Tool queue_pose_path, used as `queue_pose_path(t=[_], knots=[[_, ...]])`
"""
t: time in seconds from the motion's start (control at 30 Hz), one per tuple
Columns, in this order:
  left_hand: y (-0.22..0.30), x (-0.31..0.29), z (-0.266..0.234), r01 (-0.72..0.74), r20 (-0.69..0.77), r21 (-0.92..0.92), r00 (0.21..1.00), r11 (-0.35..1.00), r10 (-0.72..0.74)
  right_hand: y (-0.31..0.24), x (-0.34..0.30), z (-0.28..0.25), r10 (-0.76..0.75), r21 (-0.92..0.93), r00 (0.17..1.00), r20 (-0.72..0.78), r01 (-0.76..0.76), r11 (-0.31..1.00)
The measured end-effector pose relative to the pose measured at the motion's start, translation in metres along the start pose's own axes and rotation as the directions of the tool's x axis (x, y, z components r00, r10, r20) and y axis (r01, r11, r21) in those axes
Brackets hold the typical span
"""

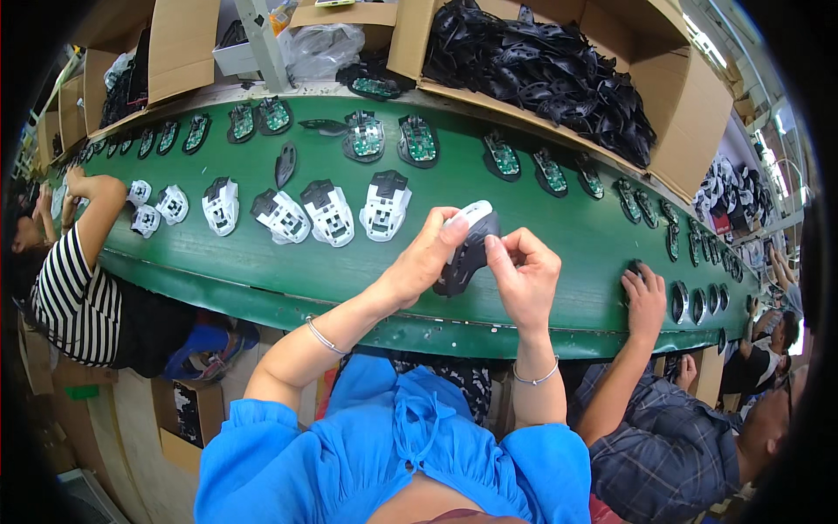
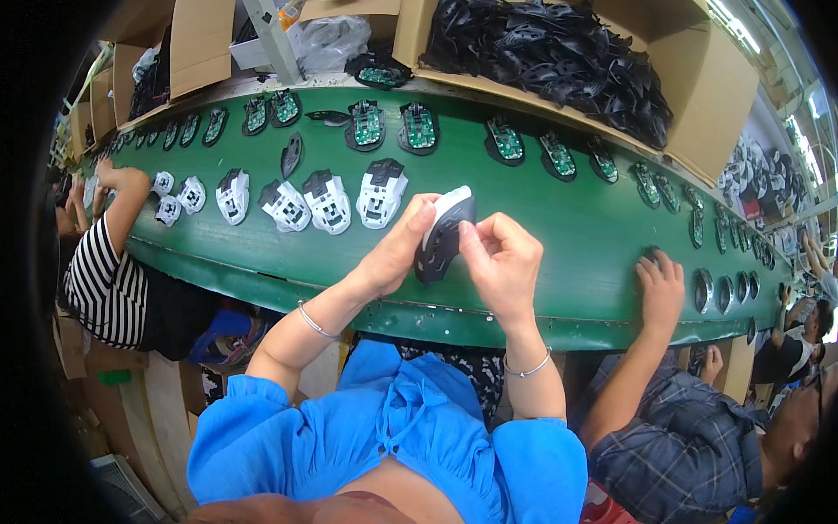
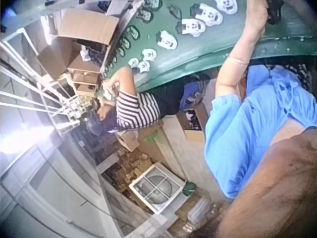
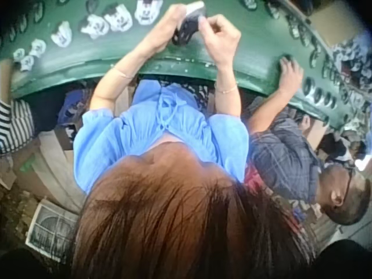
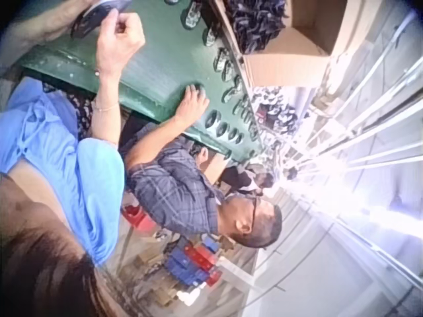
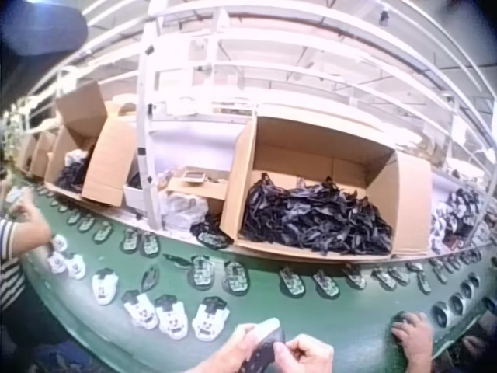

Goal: The person assembles computer mice by hand, placing outer mouse shells onto internal PCB assemblies on an assembly line.

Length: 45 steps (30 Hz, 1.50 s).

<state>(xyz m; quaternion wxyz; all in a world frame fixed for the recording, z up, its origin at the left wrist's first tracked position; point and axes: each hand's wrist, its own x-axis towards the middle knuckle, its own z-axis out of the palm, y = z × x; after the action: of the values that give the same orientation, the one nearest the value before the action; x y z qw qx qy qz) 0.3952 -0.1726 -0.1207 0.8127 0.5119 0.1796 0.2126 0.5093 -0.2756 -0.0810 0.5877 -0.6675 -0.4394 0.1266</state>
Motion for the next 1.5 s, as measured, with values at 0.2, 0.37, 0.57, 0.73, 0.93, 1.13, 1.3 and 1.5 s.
queue_pose_path(t=[0.2, 0.37, 0.57, 0.73, 0.93, 1.13, 1.3, 1.5], knots=[[-0.004, -0.012, -0.007, -0.104, 0.010, 0.285, 0.994, 0.953, 0.106, 0.010, -0.002, -0.009, 0.182, 0.018, 0.971, 0.153, -0.187, 0.982], [-0.006, -0.018, -0.018, -0.225, 0.054, 0.432, 0.973, 0.873, 0.224, 0.012, -0.005, -0.010, 0.270, 0.217, 0.933, 0.238, -0.321, 0.922], [-0.010, -0.015, -0.034, -0.318, 0.188, 0.560, 0.948, 0.765, 0.256, 0.015, -0.003, -0.007, 0.355, 0.435, 0.856, 0.376, -0.501, 0.748], [-0.018, -0.010, -0.036, -0.103, 0.104, 0.308, 0.992, 0.946, 0.074, 0.020, -0.002, -0.003, 0.426, 0.239, 0.818, 0.385, -0.535, 0.810], [-0.013, 0.000, -0.042, -0.093, 0.149, 0.418, 0.988, 0.904, 0.032, 0.031, 0.004, -0.005, 0.458, -0.064, 0.795, 0.398, -0.474, 0.878], [-0.027, 0.016, -0.044, -0.102, 0.165, 0.424, 0.986, 0.900, 0.034, 0.043, 0.013, -0.014, 0.487, 0.217, 0.788, 0.377, -0.586, 0.780], [0.005, 0.002, -0.035, -0.088, 0.184, 0.841, 0.975, 0.533, -0.128, 0.041, 0.006, -0.040, 0.595, 0.098, 0.730, 0.336, -0.655, 0.749], [0.019, 0.020, -0.039, -0.045, 0.284, 0.822, 0.896, 0.568, -0.340, 0.036, 0.026, -0.028, 0.307, -0.376, 0.681, 0.665, -0.050, 0.925]])
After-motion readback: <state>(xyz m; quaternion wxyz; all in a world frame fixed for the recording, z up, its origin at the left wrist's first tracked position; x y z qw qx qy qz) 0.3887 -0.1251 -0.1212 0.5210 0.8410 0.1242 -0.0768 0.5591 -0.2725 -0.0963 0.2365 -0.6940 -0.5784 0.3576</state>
